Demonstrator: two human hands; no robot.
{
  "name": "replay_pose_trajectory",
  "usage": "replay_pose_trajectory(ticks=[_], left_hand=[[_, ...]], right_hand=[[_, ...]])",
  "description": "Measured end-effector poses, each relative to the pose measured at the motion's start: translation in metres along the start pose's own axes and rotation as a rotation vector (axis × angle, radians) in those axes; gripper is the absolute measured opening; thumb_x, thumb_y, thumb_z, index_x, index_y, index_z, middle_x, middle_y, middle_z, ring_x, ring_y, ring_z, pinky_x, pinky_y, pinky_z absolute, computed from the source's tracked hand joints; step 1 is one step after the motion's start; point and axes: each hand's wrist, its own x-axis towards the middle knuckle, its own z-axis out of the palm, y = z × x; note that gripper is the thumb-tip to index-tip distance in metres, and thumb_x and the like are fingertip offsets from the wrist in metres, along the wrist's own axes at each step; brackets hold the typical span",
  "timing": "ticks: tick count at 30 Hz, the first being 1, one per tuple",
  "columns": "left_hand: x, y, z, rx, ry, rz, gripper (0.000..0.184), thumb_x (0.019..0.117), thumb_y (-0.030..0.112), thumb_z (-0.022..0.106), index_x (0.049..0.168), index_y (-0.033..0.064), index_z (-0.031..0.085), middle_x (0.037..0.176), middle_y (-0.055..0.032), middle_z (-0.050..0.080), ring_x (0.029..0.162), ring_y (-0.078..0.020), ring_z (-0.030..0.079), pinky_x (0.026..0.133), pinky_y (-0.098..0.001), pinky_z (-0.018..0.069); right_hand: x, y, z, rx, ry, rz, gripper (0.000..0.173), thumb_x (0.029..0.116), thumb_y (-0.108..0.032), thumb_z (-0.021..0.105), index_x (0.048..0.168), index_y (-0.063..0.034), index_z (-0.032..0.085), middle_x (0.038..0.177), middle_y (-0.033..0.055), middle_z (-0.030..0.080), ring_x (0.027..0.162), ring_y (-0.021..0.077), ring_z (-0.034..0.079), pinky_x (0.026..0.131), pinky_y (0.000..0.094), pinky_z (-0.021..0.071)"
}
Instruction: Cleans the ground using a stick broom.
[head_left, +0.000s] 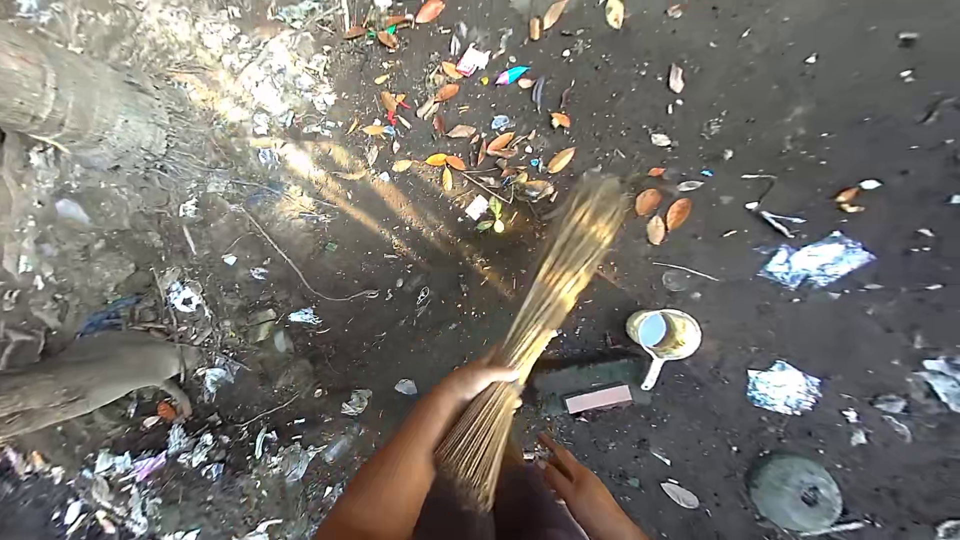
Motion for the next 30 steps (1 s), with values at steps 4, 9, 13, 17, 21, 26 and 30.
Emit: replay_pose_trajectory(ticks=[4, 9, 13, 17, 21, 26, 30], left_hand=[[-0.075, -0.047, -0.028, -0.062, 0.554, 0.024, 0.069, 0.1001, 0.016, 0.063, 0.158, 0.013, 0.027, 0.109, -0.0188, 0.066, 0.082, -0.0262, 0.069, 0.073, -0.0445, 0.0607], [-0.055, -0.054, -0.069, -0.397, 0.831, -0.073, 0.031, 0.1047, 0.031, 0.056, 0.121, 0.0051, 0.058, 0.091, -0.0121, 0.067, 0.078, -0.0206, 0.066, 0.069, -0.0404, 0.0578], [0.034, -0.025, -0.018, -0.161, 0.21, -0.148, 0.028, 0.1061, 0.033, 0.05, 0.115, 0.0095, 0.061, 0.088, -0.0034, 0.066, 0.076, -0.0121, 0.066, 0.069, -0.0311, 0.0576], [0.112, 0.01, -0.001, -0.002, -0.106, -0.147, 0.027, 0.1057, 0.031, 0.048, 0.115, 0.0081, 0.059, 0.079, -0.0035, 0.063, 0.067, -0.0139, 0.064, 0.064, -0.0322, 0.0573], [0.033, 0.047, -0.028, 0.096, -0.069, -0.042, 0.055, 0.1036, 0.017, 0.054, 0.154, 0.0114, 0.034, 0.102, -0.0096, 0.065, 0.08, -0.0162, 0.067, 0.075, -0.0349, 0.059], [-0.128, 0.008, -0.09, -0.12, 0.582, -0.054, 0.063, 0.1005, 0.014, 0.06, 0.156, 0.012, 0.03, 0.104, -0.0171, 0.067, 0.08, -0.0258, 0.07, 0.072, -0.044, 0.0613], [-0.138, -0.004, -0.166, -0.408, 0.974, -0.117, 0.036, 0.1036, 0.027, 0.058, 0.131, 0.0044, 0.054, 0.094, -0.0148, 0.066, 0.077, -0.0235, 0.066, 0.068, -0.0426, 0.0581]], right_hand=[[-0.004, 0.023, -0.019, 0.078, 0.027, 0.02, 0.057, 0.1053, -0.026, 0.054, 0.159, -0.0133, 0.037, 0.117, 0.0206, 0.069, 0.097, 0.0306, 0.07, 0.088, 0.0506, 0.0568], [-0.005, 0.02, -0.023, 0.102, 0.051, 0.068, 0.056, 0.1059, -0.024, 0.054, 0.158, -0.0107, 0.037, 0.117, 0.0226, 0.068, 0.098, 0.0326, 0.07, 0.088, 0.051, 0.0563], [0.004, -0.001, -0.02, 0.086, 0.083, 0.041, 0.056, 0.1052, -0.023, 0.054, 0.158, -0.0123, 0.039, 0.117, 0.0204, 0.07, 0.099, 0.0311, 0.071, 0.091, 0.0507, 0.0565], [0.019, -0.028, -0.017, 0.004, 0.073, -0.001, 0.056, 0.105, -0.024, 0.054, 0.158, -0.0149, 0.039, 0.114, 0.0191, 0.07, 0.098, 0.0298, 0.07, 0.091, 0.0505, 0.0561], [0.023, -0.052, -0.014, 0.049, 0.103, 0.017, 0.055, 0.1054, -0.024, 0.054, 0.158, -0.0136, 0.039, 0.115, 0.0201, 0.069, 0.096, 0.0302, 0.07, 0.088, 0.0505, 0.0564], [0.032, -0.071, 0.002, 0.049, 0.03, 0.052, 0.056, 0.1052, -0.024, 0.054, 0.157, -0.0106, 0.039, 0.114, 0.0214, 0.069, 0.097, 0.0314, 0.07, 0.089, 0.0505, 0.056], [0.049, -0.107, 0.013, 0.025, -0.004, 0.043, 0.056, 0.1058, -0.026, 0.054, 0.158, -0.0124, 0.038, 0.119, 0.0223, 0.068, 0.101, 0.0326, 0.07, 0.092, 0.0507, 0.0555]])
